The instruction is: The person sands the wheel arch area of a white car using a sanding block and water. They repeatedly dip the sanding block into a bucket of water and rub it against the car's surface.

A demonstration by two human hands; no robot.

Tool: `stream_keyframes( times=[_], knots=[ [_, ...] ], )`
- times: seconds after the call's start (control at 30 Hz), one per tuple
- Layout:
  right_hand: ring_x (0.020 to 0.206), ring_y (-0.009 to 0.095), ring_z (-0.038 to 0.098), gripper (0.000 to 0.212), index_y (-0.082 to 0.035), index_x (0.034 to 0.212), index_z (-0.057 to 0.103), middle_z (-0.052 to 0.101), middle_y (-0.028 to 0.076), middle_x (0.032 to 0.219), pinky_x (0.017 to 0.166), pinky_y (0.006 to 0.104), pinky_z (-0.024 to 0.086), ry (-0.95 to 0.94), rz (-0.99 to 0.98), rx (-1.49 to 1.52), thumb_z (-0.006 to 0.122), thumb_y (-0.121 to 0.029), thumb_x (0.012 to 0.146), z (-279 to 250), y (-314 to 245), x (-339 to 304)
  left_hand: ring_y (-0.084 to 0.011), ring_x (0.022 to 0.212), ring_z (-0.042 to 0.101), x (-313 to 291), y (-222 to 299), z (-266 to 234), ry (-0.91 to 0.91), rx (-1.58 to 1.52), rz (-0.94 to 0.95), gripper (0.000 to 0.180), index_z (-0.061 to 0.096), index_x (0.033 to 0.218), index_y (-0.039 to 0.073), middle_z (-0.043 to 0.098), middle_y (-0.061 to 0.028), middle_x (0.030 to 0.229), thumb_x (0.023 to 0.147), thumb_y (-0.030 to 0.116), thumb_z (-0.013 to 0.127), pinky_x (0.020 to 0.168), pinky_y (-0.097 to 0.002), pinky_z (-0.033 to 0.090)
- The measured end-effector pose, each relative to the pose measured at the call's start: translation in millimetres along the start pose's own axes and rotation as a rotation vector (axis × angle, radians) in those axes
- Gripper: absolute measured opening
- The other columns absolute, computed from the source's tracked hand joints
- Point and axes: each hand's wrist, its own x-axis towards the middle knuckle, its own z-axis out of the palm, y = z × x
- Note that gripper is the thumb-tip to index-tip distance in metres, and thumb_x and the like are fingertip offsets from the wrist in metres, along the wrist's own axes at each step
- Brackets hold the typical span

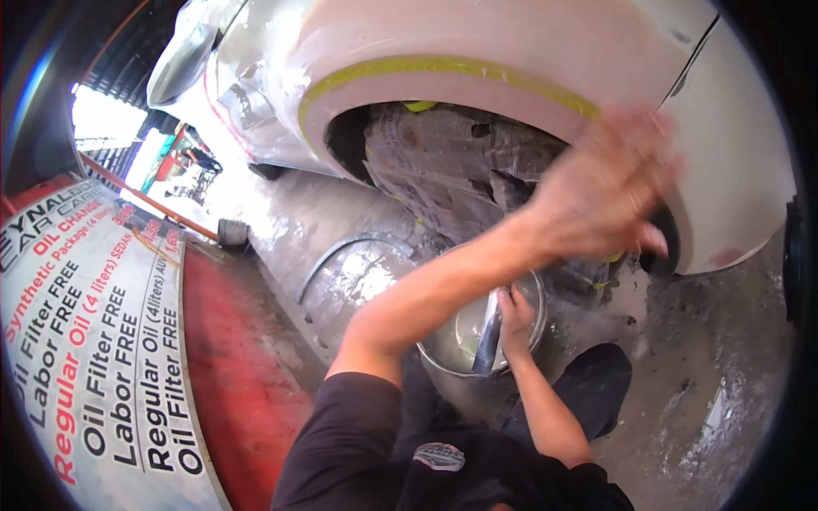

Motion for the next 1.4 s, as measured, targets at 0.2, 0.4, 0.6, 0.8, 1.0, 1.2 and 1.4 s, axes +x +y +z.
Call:
stream_keyframes(
  times=[0.2, 0.4, 0.6, 0.8, 1.0, 1.2, 1.4],
  knots=[
    [0.099, 0.012, 0.058, 0.046, 0.005, 0.145, 0.053, 0.067, 0.007, 0.115, 0.089, 0.0266, 0.047, 0.075, -0.047, 0.215, 0.055, -0.02, 0.107, -7.1, -8.3, -9.8, -0.0316, 0.086, 0.069, -153.2, 36.4, 1.3, 0.125, -0.331, -0.417, 0.032, 0.071, 0.103, 0.0, 0.07, -0.0134, 0.092, 0.097, 0.032, 0.068, 0.077, -0.0449, 0.055],
    [0.119, 0.02, 0.06, 0.051, 0.011, 0.147, 0.048, 0.064, 0.017, 0.133, 0.103, 0.031, 0.044, 0.082, -0.118, 0.134, 0.054, -0.019, 0.106, -12.9, -1.9, 0.2, -0.042, 0.079, 0.072, -418.2, 32.4, 102.6, -0.69, -0.142, -1.26, 0.03, 0.075, 0.098, 0.0, 0.074, -0.0214, 0.084, 0.098, 0.025, 0.058, 0.075, -0.0477, 0.058],
    [0.117, 0.02, 0.06, 0.056, 0.012, 0.146, 0.048, 0.063, 0.017, 0.135, 0.102, 0.0312, 0.045, 0.039, -0.062, 0.122, 0.057, -0.022, 0.104, -8.0, -2.7, -6.7, -0.0426, 0.107, 0.069, -485.6, 104.7, 197.6, -1.38, -0.58, -1.322, 0.034, 0.073, 0.112, 0.002, 0.072, -0.0259, 0.114, 0.094, 0.028, 0.06, 0.097, -0.0515, 0.052],
    [0.128, 0.021, 0.055, 0.056, 0.012, 0.147, 0.048, 0.06, 0.017, 0.142, 0.11, 0.0306, 0.039, -0.009, -0.007, 0.149, 0.055, -0.025, 0.106, -12.9, 4.1, -0.1, -0.0424, 0.107, 0.069, -380.0, 74.0, 113.0, -1.353, -0.489, -1.18, 0.034, 0.073, 0.113, 0.004, 0.072, -0.0259, 0.113, 0.095, 0.029, 0.059, 0.097, -0.0512, 0.052],
    [0.125, 0.022, 0.057, 0.055, 0.013, 0.146, 0.048, 0.061, 0.02, 0.141, 0.108, 0.0319, 0.041, 0.026, -0.012, 0.053, 0.057, -0.024, 0.106, -7.9, -5.8, 1.8, -0.0414, 0.098, 0.069, -269.2, -19.5, -84.2, -0.214, -0.044, -1.587, 0.029, 0.07, 0.112, 0.001, 0.072, -0.0252, 0.103, 0.102, 0.025, 0.056, 0.085, -0.0482, 0.052],
    [0.123, 0.021, 0.058, 0.056, 0.013, 0.146, 0.048, 0.063, 0.019, 0.137, 0.107, 0.0314, 0.042, -0.031, 0.015, 0.133, 0.058, -0.024, 0.105, -8.3, 7.5, 2.1, -0.0375, 0.154, 0.029, -182.0, -160.1, -176.0, 0.364, 0.492, -0.933, 0.064, 0.036, 0.156, -0.005, 0.04, -0.027, 0.16, 0.112, 0.042, 0.038, 0.128, -0.0443, 0.014],
    [0.099, 0.013, 0.059, 0.052, 0.007, 0.147, 0.052, 0.068, 0.008, 0.114, 0.091, 0.0272, 0.046, -0.039, 0.025, 0.131, 0.059, -0.022, 0.104, -7.3, 2.8, 0.8, -0.0443, 0.158, 0.006, -103.4, -161.6, -126.5, 0.38, 0.383, -0.844, 0.094, 0.019, 0.162, -0.004, 0.012, -0.0303, 0.169, 0.104, 0.069, 0.031, 0.128, -0.0507, 0.008]
  ],
)
